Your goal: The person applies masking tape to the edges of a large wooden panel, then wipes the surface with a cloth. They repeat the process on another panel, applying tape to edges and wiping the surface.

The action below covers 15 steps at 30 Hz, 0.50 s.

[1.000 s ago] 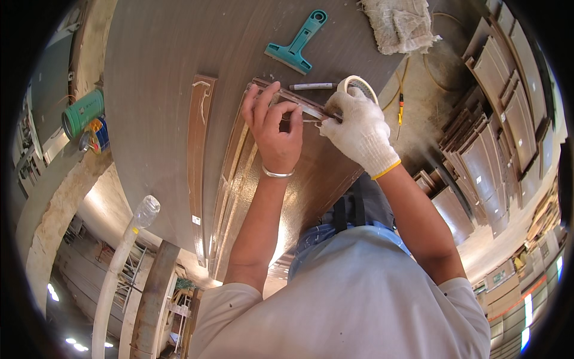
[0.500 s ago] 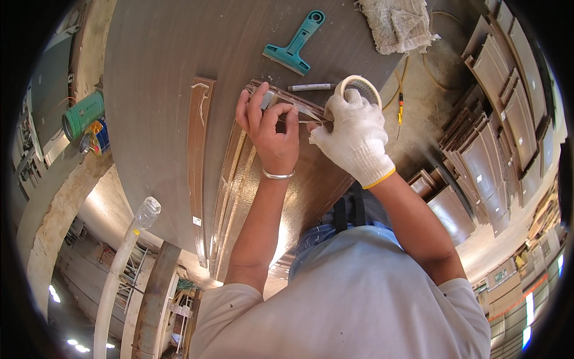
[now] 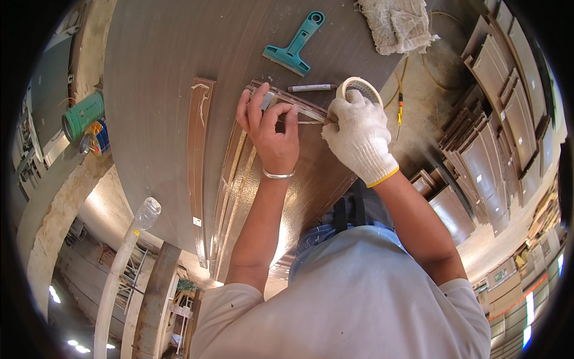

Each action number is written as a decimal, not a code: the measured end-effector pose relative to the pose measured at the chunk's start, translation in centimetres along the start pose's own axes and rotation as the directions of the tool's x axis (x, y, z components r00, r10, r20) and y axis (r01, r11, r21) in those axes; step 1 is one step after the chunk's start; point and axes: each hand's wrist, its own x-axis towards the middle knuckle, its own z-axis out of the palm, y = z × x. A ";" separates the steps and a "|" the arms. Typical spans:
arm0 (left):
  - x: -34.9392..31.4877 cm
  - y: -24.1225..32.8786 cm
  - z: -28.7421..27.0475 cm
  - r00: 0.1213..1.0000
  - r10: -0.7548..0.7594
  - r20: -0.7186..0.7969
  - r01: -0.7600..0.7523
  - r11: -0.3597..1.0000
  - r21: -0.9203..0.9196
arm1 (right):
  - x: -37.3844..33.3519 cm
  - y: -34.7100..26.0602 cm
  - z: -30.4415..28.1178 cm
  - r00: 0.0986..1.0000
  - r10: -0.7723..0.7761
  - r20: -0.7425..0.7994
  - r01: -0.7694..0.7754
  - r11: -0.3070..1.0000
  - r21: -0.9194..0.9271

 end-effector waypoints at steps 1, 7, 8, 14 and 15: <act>0.0 0.0 0.0 1.000 -0.003 0.002 0.003 1.000 -0.002 | 0.0 0.0 0.0 1.000 0.003 0.003 -0.003 1.000 -0.006; 0.0 0.0 -0.1 1.000 -0.009 0.003 0.009 1.000 -0.018 | -0.2 0.3 -0.2 0.999 0.029 0.039 -0.028 0.999 -0.014; 0.0 0.0 -0.1 1.000 -0.008 0.002 0.009 1.000 -0.018 | -0.2 0.3 -0.3 0.998 0.049 0.046 -0.048 0.999 -0.014; 0.1 0.2 -0.2 1.000 -0.013 0.005 0.013 1.000 -0.018 | -0.3 1.2 -0.7 0.991 0.094 0.096 -0.100 0.993 0.060; 0.1 0.2 -0.2 1.000 -0.009 0.004 0.009 1.000 -0.015 | -0.4 1.3 -0.8 0.989 0.107 0.103 -0.116 0.990 0.084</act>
